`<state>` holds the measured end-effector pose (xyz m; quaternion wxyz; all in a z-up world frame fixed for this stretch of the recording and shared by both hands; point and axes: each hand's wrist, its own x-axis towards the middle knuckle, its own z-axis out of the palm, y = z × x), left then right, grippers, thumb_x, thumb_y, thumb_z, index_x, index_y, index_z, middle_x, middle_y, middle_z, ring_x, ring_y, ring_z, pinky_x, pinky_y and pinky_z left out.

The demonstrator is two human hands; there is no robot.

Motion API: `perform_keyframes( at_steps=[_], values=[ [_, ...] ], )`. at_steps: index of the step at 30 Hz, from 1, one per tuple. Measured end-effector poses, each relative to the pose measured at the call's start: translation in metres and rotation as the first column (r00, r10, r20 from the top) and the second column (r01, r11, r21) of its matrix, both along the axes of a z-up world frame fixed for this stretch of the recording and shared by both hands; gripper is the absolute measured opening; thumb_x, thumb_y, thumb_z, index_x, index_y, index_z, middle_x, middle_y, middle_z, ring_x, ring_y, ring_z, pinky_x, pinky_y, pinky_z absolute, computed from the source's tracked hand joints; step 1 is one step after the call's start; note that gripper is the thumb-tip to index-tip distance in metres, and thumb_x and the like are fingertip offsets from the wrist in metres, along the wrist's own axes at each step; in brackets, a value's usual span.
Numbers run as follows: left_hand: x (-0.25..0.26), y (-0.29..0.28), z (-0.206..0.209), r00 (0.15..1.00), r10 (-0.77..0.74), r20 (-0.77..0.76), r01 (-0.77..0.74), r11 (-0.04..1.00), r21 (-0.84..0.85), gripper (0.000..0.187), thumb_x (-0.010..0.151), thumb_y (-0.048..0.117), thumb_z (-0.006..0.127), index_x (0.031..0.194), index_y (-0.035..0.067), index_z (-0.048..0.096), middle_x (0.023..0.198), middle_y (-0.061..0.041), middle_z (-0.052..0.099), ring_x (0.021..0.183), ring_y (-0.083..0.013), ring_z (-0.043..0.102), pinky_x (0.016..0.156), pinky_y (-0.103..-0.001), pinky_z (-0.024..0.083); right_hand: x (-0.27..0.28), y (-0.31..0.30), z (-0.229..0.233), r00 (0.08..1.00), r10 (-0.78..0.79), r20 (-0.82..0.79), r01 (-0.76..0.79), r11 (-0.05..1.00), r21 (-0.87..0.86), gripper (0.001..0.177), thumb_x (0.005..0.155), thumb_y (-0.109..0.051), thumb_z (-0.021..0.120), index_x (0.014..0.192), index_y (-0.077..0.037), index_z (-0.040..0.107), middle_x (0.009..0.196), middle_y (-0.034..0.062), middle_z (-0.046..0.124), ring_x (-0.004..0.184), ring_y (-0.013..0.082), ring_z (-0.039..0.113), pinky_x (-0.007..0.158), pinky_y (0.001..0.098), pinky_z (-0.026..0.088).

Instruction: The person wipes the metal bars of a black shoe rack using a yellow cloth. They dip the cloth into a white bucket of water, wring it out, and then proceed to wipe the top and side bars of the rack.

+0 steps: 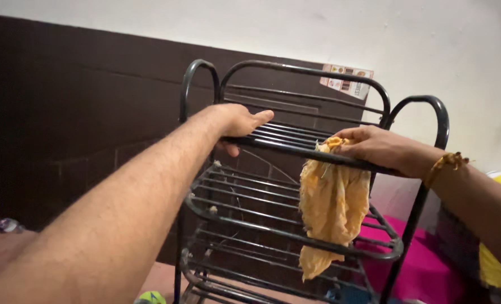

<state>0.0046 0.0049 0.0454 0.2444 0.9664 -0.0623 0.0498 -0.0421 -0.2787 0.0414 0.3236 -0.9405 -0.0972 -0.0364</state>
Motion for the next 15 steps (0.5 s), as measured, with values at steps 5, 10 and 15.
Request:
perform_keyframes(
  at_steps=[5,10,15],
  values=[
    [-0.011,-0.017,-0.003,0.973,0.201,0.111,-0.213,0.971,0.107,0.081,0.092,0.084,0.037,0.113,0.018,0.08,0.082,-0.008,0.079,0.065,-0.02,0.073,0.069,-0.039,0.053,-0.01,0.005,0.007,0.998,-0.004,0.067,0.012,0.993,-0.119,0.039,0.094,-0.032,0.067,0.128,-0.013,0.071,0.115,0.0046,0.077,0.108,0.0148,0.068,0.098,0.0323,0.051],
    [0.011,-0.015,-0.004,0.94,0.338,0.053,-0.338,0.941,0.01,0.058,0.092,0.063,0.062,0.106,0.01,0.081,0.086,-0.009,0.081,0.074,-0.0241,0.079,0.072,-0.04,0.065,-0.002,0.006,0.01,0.998,-0.036,0.055,0.049,0.96,-0.276,0.039,0.094,-0.035,0.067,0.129,-0.018,0.071,0.113,0.0078,0.079,0.106,0.0194,0.071,0.097,0.0368,0.054],
    [0.035,-0.007,-0.015,0.795,0.224,0.563,-0.417,0.877,0.239,0.04,0.084,0.042,0.077,0.107,0.009,0.078,0.109,-0.015,0.073,0.101,-0.0328,0.069,0.087,-0.045,0.055,0.016,-0.006,0.008,0.997,0.066,0.044,-0.043,0.915,-0.401,0.047,0.092,-0.046,0.062,0.134,-0.025,0.067,0.112,0.0034,0.078,0.102,0.0189,0.074,0.09,0.0397,0.061]
  ],
)
